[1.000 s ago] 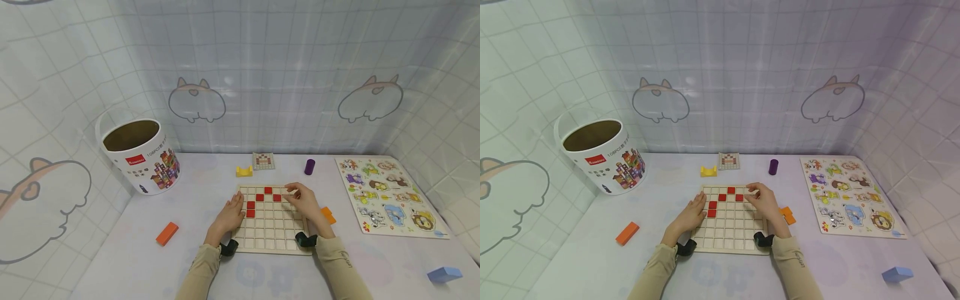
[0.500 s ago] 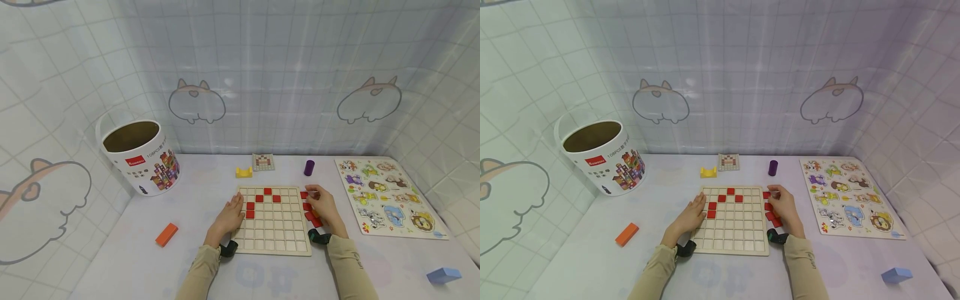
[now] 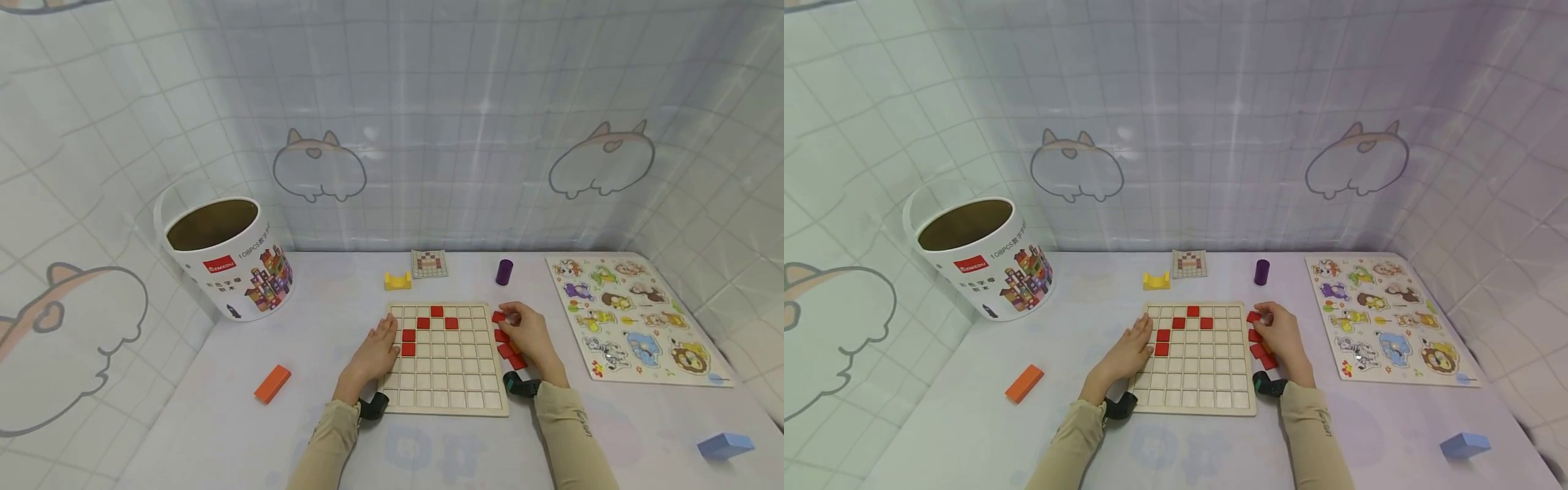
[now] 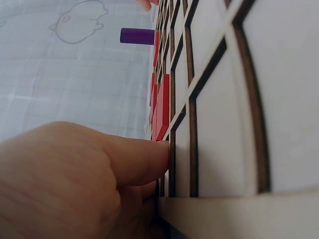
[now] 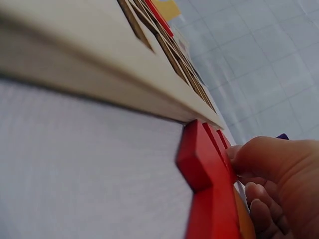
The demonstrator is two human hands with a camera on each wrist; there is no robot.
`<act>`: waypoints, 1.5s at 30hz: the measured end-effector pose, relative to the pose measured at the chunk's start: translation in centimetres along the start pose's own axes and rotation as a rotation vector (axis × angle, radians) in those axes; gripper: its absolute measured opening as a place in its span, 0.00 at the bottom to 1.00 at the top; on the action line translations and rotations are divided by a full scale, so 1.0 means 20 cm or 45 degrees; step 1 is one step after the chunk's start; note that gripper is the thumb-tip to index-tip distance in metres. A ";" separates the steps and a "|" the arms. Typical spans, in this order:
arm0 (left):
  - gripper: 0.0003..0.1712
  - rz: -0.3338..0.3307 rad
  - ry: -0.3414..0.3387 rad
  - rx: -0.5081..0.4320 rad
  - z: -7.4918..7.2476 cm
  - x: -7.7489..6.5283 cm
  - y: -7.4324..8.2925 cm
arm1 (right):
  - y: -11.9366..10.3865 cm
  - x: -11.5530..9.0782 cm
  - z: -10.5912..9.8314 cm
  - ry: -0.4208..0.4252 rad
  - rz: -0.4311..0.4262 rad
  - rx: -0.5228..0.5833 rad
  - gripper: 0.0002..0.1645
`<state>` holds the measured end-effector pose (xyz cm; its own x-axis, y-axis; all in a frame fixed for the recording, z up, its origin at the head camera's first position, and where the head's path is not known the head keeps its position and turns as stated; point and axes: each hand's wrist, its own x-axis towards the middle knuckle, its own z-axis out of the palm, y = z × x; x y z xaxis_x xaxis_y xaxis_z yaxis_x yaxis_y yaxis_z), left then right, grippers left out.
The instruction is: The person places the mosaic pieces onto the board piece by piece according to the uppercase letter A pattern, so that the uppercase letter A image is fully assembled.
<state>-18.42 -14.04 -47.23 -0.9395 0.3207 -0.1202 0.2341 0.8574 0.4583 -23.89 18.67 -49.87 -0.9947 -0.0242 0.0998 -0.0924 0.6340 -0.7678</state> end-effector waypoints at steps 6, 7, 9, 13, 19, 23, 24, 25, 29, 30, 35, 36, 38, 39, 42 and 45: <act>0.35 0.002 0.001 0.012 0.00 0.01 0.00 | -0.01 -0.01 -0.01 0.001 0.015 -0.008 0.18; 0.35 0.006 0.003 0.009 0.00 0.01 0.00 | -0.01 -0.01 -0.02 -0.001 0.017 0.001 0.18; 0.35 0.011 0.006 0.006 0.01 0.01 0.00 | -0.02 -0.01 -0.03 0.002 0.020 0.019 0.18; 0.35 0.005 0.002 0.009 0.00 0.01 0.00 | -0.03 -0.01 -0.04 0.032 0.002 0.013 0.18; 0.35 0.000 -0.002 0.018 0.00 0.00 0.00 | -0.08 -0.01 -0.04 0.023 0.024 0.029 0.17; 0.35 -0.003 -0.004 0.019 0.01 0.00 0.00 | -0.13 -0.02 -0.04 0.014 0.028 0.043 0.18; 0.35 -0.003 -0.004 0.018 0.01 0.00 0.00 | -0.14 -0.02 -0.04 0.013 0.021 0.037 0.17; 0.35 -0.003 -0.004 0.019 0.01 0.00 0.00 | -0.14 -0.02 -0.03 0.015 0.017 0.031 0.17; 0.35 0.000 0.002 0.010 0.01 0.01 -0.01 | -0.16 -0.01 -0.02 0.020 -0.014 0.024 0.16; 0.35 0.001 0.004 0.009 0.01 0.01 -0.01 | -0.16 -0.01 -0.01 0.022 -0.031 0.028 0.16; 0.35 -0.007 0.000 0.025 0.01 0.01 -0.01 | -0.19 -0.02 0.02 0.012 -0.130 0.057 0.15; 0.35 -0.005 0.001 0.027 0.01 0.01 -0.01 | -0.20 -0.03 0.03 0.004 -0.152 0.060 0.15; 0.36 -0.005 0.001 0.032 0.01 0.01 -0.01 | -0.21 -0.04 0.04 -0.020 -0.180 0.074 0.15; 0.36 -0.005 0.000 0.034 0.01 0.01 -0.01 | -0.22 -0.04 0.05 -0.030 -0.195 0.082 0.15; 0.35 -0.008 -0.007 0.036 0.00 0.01 -0.01 | -0.24 -0.05 0.08 -0.056 -0.231 0.096 0.14; 0.35 -0.006 -0.008 0.027 0.00 0.01 0.00 | -0.25 -0.06 0.11 -0.071 -0.250 0.113 0.13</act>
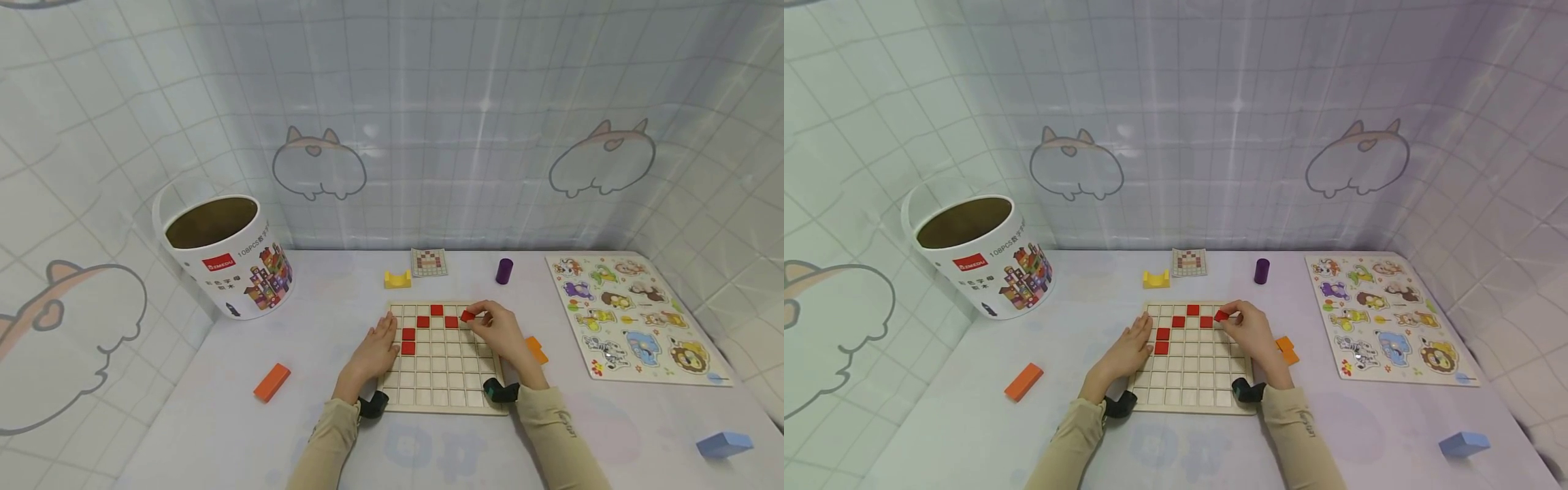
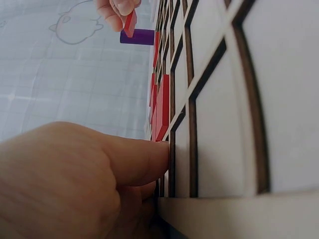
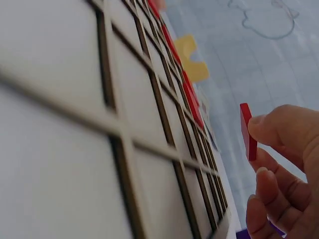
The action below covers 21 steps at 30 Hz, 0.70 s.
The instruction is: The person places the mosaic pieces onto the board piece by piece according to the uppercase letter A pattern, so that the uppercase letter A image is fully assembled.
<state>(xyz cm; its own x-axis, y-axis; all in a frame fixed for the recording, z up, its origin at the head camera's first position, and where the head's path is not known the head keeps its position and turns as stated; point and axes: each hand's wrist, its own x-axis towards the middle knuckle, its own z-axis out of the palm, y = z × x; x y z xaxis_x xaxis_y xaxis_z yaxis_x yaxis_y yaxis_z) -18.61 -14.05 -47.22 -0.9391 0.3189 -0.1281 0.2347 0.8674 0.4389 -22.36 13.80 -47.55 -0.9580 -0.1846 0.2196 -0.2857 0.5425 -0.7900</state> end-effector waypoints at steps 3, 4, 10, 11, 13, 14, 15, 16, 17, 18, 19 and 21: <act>0.35 0.005 0.004 -0.009 0.00 -0.01 0.00 | -0.01 0.00 0.03 -0.015 -0.033 0.009 0.12; 0.35 0.007 0.007 -0.013 0.00 -0.01 0.00 | -0.01 0.00 0.04 -0.025 -0.045 0.009 0.12; 0.35 -0.001 0.005 -0.005 0.00 0.00 0.00 | -0.03 0.00 0.12 -0.079 -0.072 0.007 0.13; 0.35 -0.003 0.005 -0.005 0.00 0.00 0.00 | -0.03 0.00 0.13 -0.085 -0.077 0.008 0.13; 0.35 -0.005 0.006 -0.005 0.01 0.00 0.00 | -0.04 -0.01 0.16 -0.104 -0.106 0.007 0.13; 0.35 -0.006 0.006 -0.004 0.01 0.00 0.00 | -0.04 -0.01 0.17 -0.109 -0.129 0.005 0.14; 0.35 -0.004 0.010 -0.008 0.01 0.00 0.00 | -0.04 -0.01 0.18 -0.117 -0.145 0.013 0.14; 0.35 -0.001 0.012 -0.009 0.01 0.00 0.00 | -0.04 -0.01 0.19 -0.121 -0.160 0.019 0.13; 0.35 0.000 0.013 -0.011 0.01 0.00 0.00 | -0.04 -0.01 0.20 -0.128 -0.174 0.023 0.13; 0.35 0.001 0.014 -0.011 0.01 0.00 0.00 | -0.05 -0.02 0.21 -0.135 -0.184 0.029 0.13; 0.35 0.001 0.015 -0.011 0.01 0.00 0.00 | -0.05 -0.02 0.22 -0.142 -0.192 0.041 0.13; 0.35 0.001 0.015 -0.011 0.01 -0.01 0.00 | -0.07 -0.03 0.23 -0.157 -0.193 0.055 0.13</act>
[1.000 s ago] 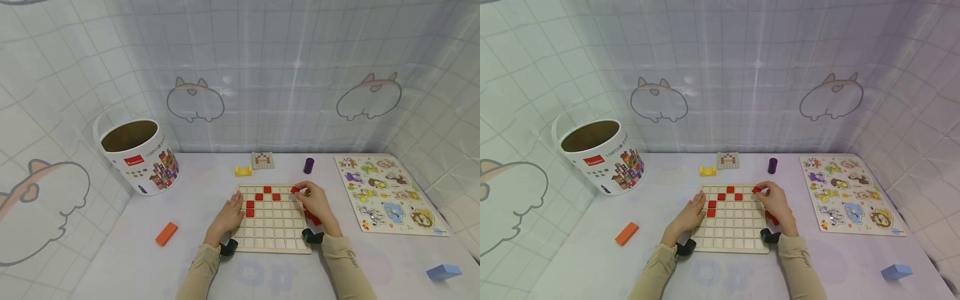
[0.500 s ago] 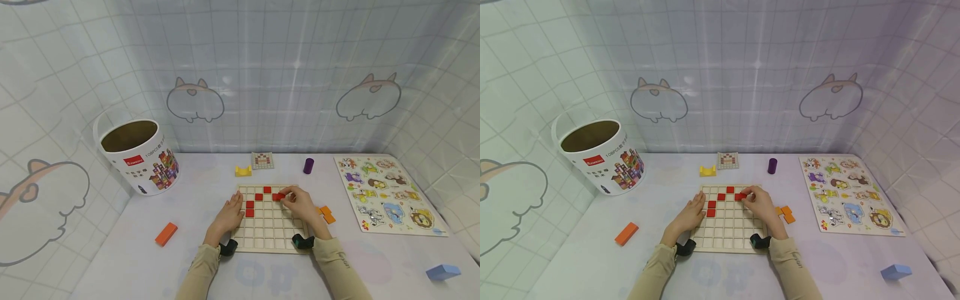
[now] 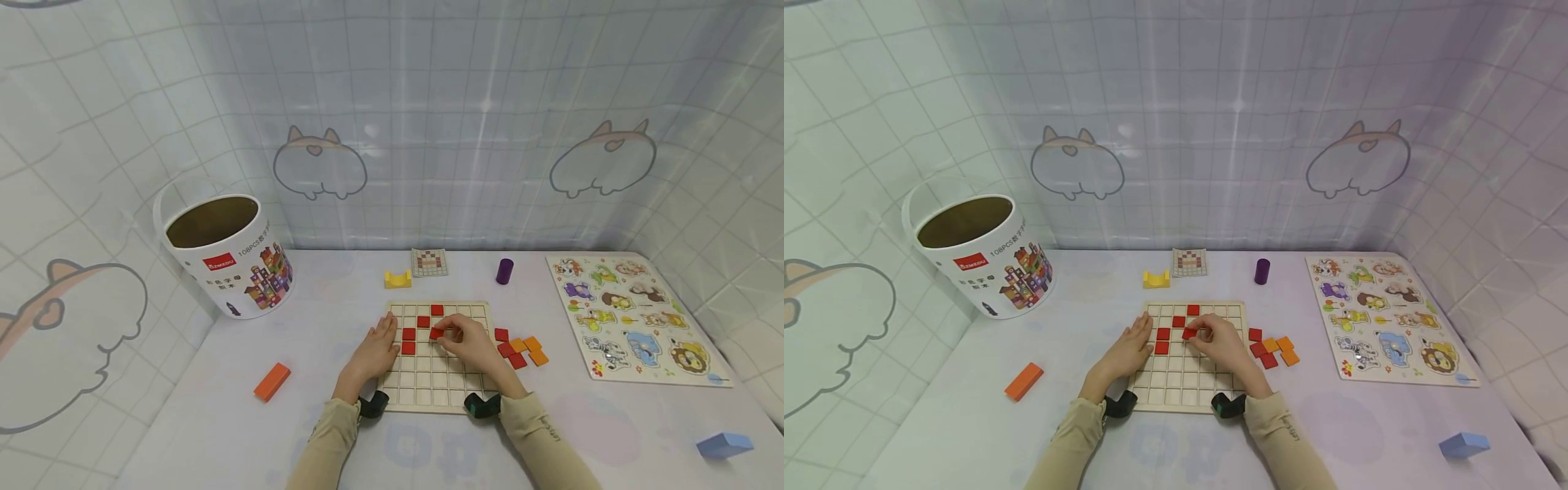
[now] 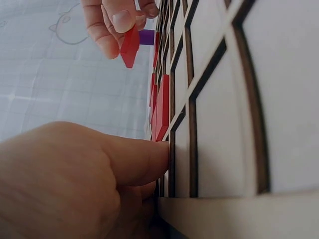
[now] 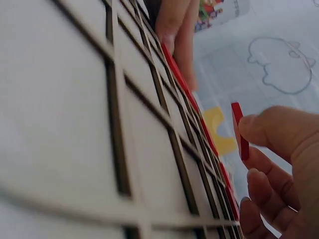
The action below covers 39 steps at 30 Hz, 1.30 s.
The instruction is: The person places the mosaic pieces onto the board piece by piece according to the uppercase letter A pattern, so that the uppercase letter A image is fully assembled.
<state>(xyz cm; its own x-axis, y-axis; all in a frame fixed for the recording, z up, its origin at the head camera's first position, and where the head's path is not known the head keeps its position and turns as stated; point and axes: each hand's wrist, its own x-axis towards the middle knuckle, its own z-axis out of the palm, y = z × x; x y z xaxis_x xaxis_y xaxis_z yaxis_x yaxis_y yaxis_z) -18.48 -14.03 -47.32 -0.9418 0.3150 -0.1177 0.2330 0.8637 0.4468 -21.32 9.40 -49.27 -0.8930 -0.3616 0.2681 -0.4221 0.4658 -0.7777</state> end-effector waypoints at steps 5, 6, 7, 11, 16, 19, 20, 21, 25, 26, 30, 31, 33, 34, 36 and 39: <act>0.35 -0.006 0.001 0.010 0.00 0.00 0.00 | -0.04 -0.01 0.04 -0.050 -0.009 0.028 0.13; 0.35 -0.007 0.002 0.011 0.00 0.00 0.00 | -0.05 -0.01 0.06 -0.067 -0.023 0.036 0.13; 0.35 -0.008 0.004 0.012 0.00 0.00 0.00 | -0.06 -0.01 0.07 -0.085 -0.038 0.043 0.12; 0.35 -0.009 0.015 0.003 0.00 0.00 0.00 | -0.08 -0.02 0.14 -0.150 -0.107 0.066 0.12; 0.35 -0.003 0.016 0.006 -0.01 0.00 0.01 | -0.12 -0.04 0.20 -0.177 -0.146 0.043 0.12; 0.35 0.001 0.016 0.010 0.00 0.00 0.01 | -0.13 -0.05 0.22 -0.187 -0.167 0.020 0.13; 0.35 0.001 0.017 0.010 0.00 0.00 0.00 | -0.12 -0.05 0.22 -0.194 -0.170 0.016 0.14; 0.35 0.001 0.018 0.009 0.00 0.00 0.00 | -0.12 -0.05 0.23 -0.199 -0.170 0.008 0.14; 0.35 -0.002 0.016 -0.004 0.00 0.00 0.00 | -0.12 -0.05 0.23 -0.213 -0.154 -0.018 0.16; 0.35 -0.002 0.015 -0.005 0.00 0.00 0.00 | -0.12 -0.05 0.23 -0.216 -0.143 -0.024 0.16; 0.35 0.001 0.015 -0.008 0.00 0.00 0.00 | -0.13 -0.05 0.23 -0.223 -0.153 -0.036 0.17; 0.35 0.001 0.015 -0.007 0.00 0.00 0.00 | -0.13 -0.05 0.23 -0.224 -0.158 -0.034 0.17; 0.35 0.003 0.017 -0.008 0.00 0.00 0.00 | -0.13 -0.05 0.23 -0.227 -0.169 -0.030 0.17; 0.35 0.007 0.021 -0.008 -0.01 0.00 0.00 | -0.14 -0.05 0.23 -0.228 -0.166 -0.033 0.17; 0.35 0.008 0.022 -0.009 0.00 0.00 0.00 | -0.14 -0.04 0.22 -0.229 -0.169 -0.029 0.18; 0.35 0.008 0.019 -0.004 0.00 0.00 0.00 | -0.14 -0.04 0.19 -0.227 -0.131 -0.015 0.18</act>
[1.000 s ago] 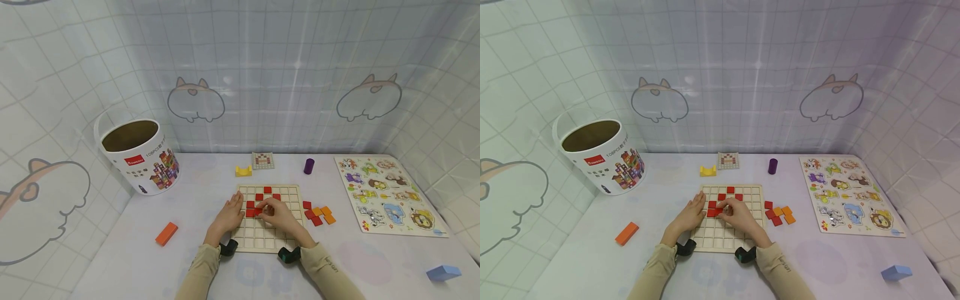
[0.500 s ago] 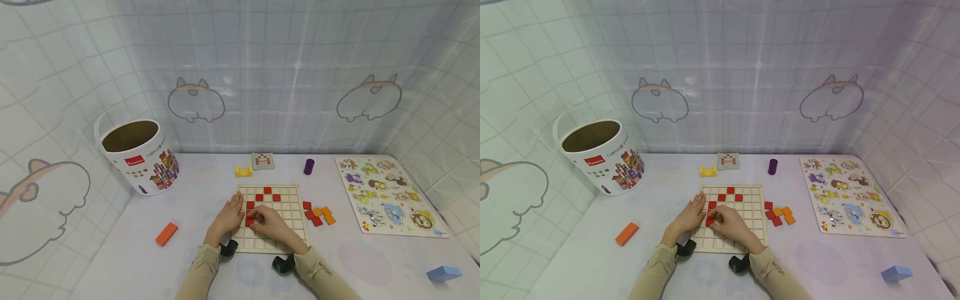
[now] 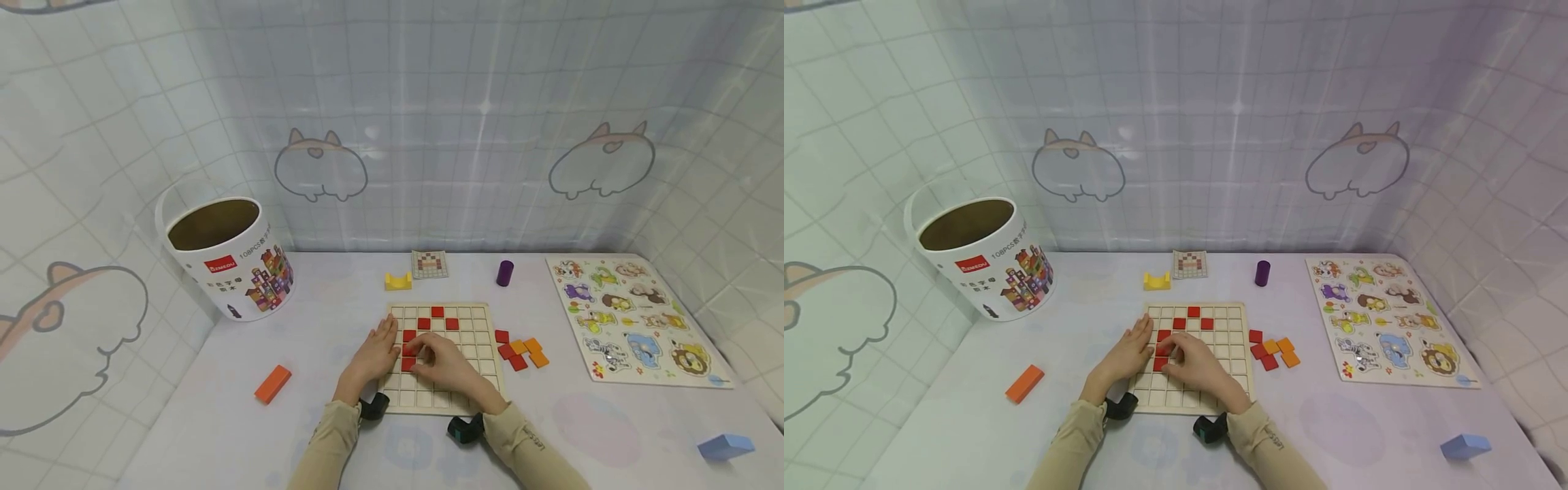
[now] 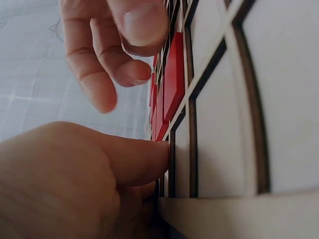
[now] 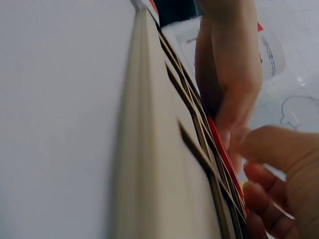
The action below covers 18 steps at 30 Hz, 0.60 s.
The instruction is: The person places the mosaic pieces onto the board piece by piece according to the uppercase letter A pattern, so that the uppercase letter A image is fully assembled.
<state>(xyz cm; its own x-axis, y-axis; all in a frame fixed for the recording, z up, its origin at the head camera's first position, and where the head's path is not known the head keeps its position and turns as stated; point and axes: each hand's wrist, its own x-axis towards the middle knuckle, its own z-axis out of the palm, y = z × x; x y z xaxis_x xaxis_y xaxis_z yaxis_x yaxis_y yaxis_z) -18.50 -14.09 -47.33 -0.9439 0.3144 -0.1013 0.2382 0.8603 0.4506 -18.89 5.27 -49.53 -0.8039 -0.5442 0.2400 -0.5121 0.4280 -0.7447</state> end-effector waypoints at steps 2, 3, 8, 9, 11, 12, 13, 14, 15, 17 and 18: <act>0.35 -0.005 -0.001 0.001 0.00 0.00 0.00 | 0.00 0.00 -0.02 0.013 0.023 0.019 0.19; 0.35 -0.007 -0.001 0.001 0.00 0.00 0.00 | 0.01 0.00 -0.04 0.024 0.030 0.028 0.19; 0.35 -0.008 -0.003 -0.001 0.00 0.00 0.00 | 0.04 -0.02 -0.11 0.078 0.056 0.034 0.21; 0.35 -0.008 -0.003 0.001 0.00 0.00 0.00 | 0.05 -0.03 -0.12 0.086 0.051 0.032 0.21; 0.35 -0.006 -0.003 0.004 0.00 0.00 -0.01 | 0.07 -0.04 -0.15 0.114 0.041 0.024 0.21; 0.35 -0.006 -0.004 0.002 0.01 0.00 -0.01 | 0.09 -0.05 -0.17 0.138 0.027 0.025 0.20; 0.35 -0.006 -0.006 0.004 0.00 0.00 -0.01 | 0.10 -0.05 -0.19 0.166 0.014 0.026 0.20; 0.35 -0.005 -0.008 0.000 0.01 0.00 -0.01 | 0.11 -0.06 -0.22 0.200 -0.006 0.028 0.20; 0.35 -0.002 -0.008 -0.003 0.01 0.00 -0.01 | 0.12 -0.07 -0.24 0.231 -0.014 0.031 0.20; 0.35 -0.001 -0.015 -0.008 0.00 0.00 -0.01 | 0.14 -0.09 -0.30 0.294 -0.009 0.032 0.20; 0.35 0.000 -0.018 -0.007 0.00 0.00 -0.01 | 0.16 -0.10 -0.32 0.320 0.005 0.026 0.20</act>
<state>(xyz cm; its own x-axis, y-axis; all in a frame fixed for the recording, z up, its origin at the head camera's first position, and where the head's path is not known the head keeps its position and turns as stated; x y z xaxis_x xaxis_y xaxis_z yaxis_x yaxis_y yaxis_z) -18.52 -14.19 -47.45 -0.9406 0.3199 -0.1139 0.2368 0.8584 0.4551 -20.85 12.36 -48.29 -0.8572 -0.3448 0.3825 -0.5046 0.4139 -0.7577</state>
